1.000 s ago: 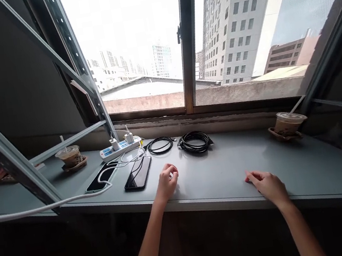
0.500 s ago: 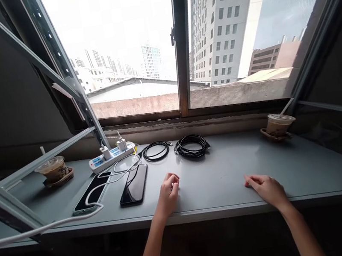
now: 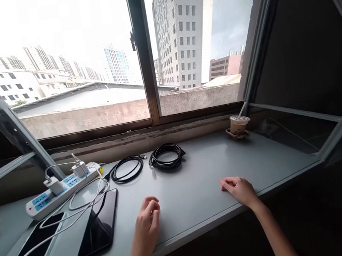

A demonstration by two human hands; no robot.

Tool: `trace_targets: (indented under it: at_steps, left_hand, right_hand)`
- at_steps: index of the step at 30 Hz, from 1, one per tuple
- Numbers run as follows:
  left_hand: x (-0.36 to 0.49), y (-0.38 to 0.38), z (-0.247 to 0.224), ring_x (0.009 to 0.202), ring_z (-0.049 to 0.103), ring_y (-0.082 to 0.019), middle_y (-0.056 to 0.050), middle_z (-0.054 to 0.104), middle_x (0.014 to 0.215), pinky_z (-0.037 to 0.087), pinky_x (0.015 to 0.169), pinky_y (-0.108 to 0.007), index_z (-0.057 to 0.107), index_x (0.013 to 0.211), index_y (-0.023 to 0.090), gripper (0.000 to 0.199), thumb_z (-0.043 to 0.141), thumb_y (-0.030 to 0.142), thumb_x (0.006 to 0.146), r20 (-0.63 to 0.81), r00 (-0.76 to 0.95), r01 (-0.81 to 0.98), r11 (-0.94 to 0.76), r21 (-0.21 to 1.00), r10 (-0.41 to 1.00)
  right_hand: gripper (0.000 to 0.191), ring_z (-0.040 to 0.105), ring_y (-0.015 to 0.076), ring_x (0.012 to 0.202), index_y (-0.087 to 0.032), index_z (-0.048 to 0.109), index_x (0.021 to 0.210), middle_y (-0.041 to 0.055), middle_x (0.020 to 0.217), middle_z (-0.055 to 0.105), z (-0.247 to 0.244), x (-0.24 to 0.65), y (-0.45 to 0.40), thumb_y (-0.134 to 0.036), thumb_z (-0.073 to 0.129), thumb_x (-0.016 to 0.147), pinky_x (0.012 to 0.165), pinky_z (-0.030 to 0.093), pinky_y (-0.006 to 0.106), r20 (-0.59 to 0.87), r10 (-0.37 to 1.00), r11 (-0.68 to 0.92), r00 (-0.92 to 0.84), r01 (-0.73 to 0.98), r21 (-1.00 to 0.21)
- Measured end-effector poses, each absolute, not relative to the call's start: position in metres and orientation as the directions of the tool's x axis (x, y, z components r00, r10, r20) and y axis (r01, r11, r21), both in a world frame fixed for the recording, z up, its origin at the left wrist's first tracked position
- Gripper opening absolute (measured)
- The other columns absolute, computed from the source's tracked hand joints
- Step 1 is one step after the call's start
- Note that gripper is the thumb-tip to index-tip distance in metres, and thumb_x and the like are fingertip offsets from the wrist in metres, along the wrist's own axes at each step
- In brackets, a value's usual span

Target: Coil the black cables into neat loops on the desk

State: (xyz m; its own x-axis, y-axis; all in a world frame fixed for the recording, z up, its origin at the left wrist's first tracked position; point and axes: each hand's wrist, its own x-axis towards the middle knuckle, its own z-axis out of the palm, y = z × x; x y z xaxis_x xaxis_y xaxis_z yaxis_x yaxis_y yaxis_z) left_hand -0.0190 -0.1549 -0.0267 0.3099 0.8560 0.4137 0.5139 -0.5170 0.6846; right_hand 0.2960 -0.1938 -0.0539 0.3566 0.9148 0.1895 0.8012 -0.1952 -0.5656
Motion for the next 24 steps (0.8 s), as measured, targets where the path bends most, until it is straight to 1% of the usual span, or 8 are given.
trace_targets:
  at_steps: [4, 9, 11, 13, 15, 17, 21, 24]
  left_hand:
    - [-0.019, -0.153, -0.027, 0.058, 0.052, -0.013, -0.005, 0.055, 0.084, 0.043, 0.059, -0.026, 0.042, 0.063, 0.021, 0.025, 0.031, 0.026, 0.084, 0.427, 0.318, 0.549, -0.532, 0.645, 0.846]
    - [-0.020, -0.151, -0.028, 0.055, 0.052, -0.013, -0.005, 0.057, 0.084, 0.043, 0.056, -0.025, 0.046, 0.064, 0.021, 0.026, 0.032, 0.027, 0.086, 0.471, 0.318, 0.548, -0.565, 0.617, 0.823]
    - [-0.021, -0.151, -0.030, 0.055, 0.051, -0.012, -0.005, 0.057, 0.083, 0.042, 0.055, -0.025, 0.045, 0.063, 0.021, 0.027, 0.032, 0.024, 0.086, 0.500, 0.319, 0.534, -0.588, 0.607, 0.805]
    - [-0.022, -0.150, -0.031, 0.057, 0.052, -0.012, -0.004, 0.057, 0.081, 0.042, 0.055, -0.024, 0.042, 0.060, 0.020, 0.028, 0.032, 0.021, 0.086, 0.531, 0.325, 0.499, -0.619, 0.607, 0.783]
    - [-0.022, -0.149, -0.030, 0.065, 0.055, -0.014, -0.004, 0.057, 0.079, 0.042, 0.058, -0.024, 0.040, 0.058, 0.020, 0.029, 0.032, 0.019, 0.086, 0.558, 0.314, 0.459, -0.637, 0.619, 0.768]
    - [-0.021, -0.145, -0.022, 0.069, 0.056, -0.014, -0.004, 0.057, 0.078, 0.042, 0.059, -0.024, 0.041, 0.058, 0.020, 0.029, 0.033, 0.018, 0.086, 0.572, 0.287, 0.459, -0.635, 0.622, 0.768]
    - [-0.013, -0.125, 0.006, 0.060, 0.051, -0.010, -0.003, 0.057, 0.085, 0.039, 0.059, -0.023, 0.046, 0.060, 0.018, 0.026, 0.035, 0.016, 0.083, 0.592, 0.242, 0.583, -0.603, 0.545, 0.769]
    - [-0.008, -0.103, 0.022, 0.066, 0.053, -0.011, -0.002, 0.057, 0.088, 0.036, 0.057, -0.022, 0.050, 0.065, 0.019, 0.023, 0.035, 0.018, 0.083, 0.537, 0.220, 0.685, -0.521, 0.509, 0.814]
  right_hand:
    - [0.048, 0.039, 0.0132, 0.050, -0.022, 0.061, 0.057, -0.0008, 0.046, 0.040, -0.053, 0.294, -0.193, -0.055, 0.038, 0.083, 0.053, 0.029, 0.024, 0.179, 0.909, -0.205, 0.377, 0.777, -0.596]
    - [0.046, 0.037, 0.0131, 0.050, -0.021, 0.059, 0.056, -0.0008, 0.047, 0.037, -0.054, 0.291, -0.193, -0.053, 0.039, 0.083, 0.054, 0.028, 0.024, 0.155, 0.904, -0.219, 0.398, 0.742, -0.634]
    - [0.045, 0.036, 0.0128, 0.050, -0.021, 0.059, 0.056, -0.0008, 0.047, 0.036, -0.053, 0.294, -0.192, -0.053, 0.041, 0.082, 0.052, 0.027, 0.024, 0.132, 0.915, -0.208, 0.382, 0.725, -0.656]
    - [0.044, 0.034, 0.0117, 0.048, -0.020, 0.061, 0.057, -0.0015, 0.047, 0.035, -0.047, 0.301, -0.190, -0.054, 0.043, 0.080, 0.049, 0.027, 0.023, 0.091, 0.941, -0.174, 0.325, 0.697, -0.695]
    - [0.046, 0.031, 0.0102, 0.044, -0.019, 0.062, 0.061, -0.0027, 0.047, 0.031, -0.035, 0.308, -0.182, -0.056, 0.043, 0.080, 0.045, 0.027, 0.023, 0.056, 0.967, -0.125, 0.248, 0.653, -0.747]
    - [0.049, 0.031, 0.0092, 0.042, -0.017, 0.062, 0.064, -0.0038, 0.047, 0.027, -0.019, 0.312, -0.167, -0.058, 0.040, 0.081, 0.044, 0.029, 0.022, 0.056, 0.981, -0.070, 0.186, 0.605, -0.793]
    - [0.045, 0.036, 0.0080, 0.044, -0.016, 0.063, 0.066, -0.0046, 0.046, 0.030, 0.010, 0.297, -0.115, -0.056, 0.046, 0.080, 0.048, 0.033, 0.021, 0.109, 0.992, 0.057, 0.062, 0.553, -0.831]
    - [0.043, 0.037, 0.0071, 0.044, -0.016, 0.064, 0.068, -0.0053, 0.044, 0.033, 0.013, 0.275, -0.070, -0.053, 0.047, 0.082, 0.048, 0.034, 0.020, 0.111, 0.994, 0.090, 0.009, 0.525, -0.847]
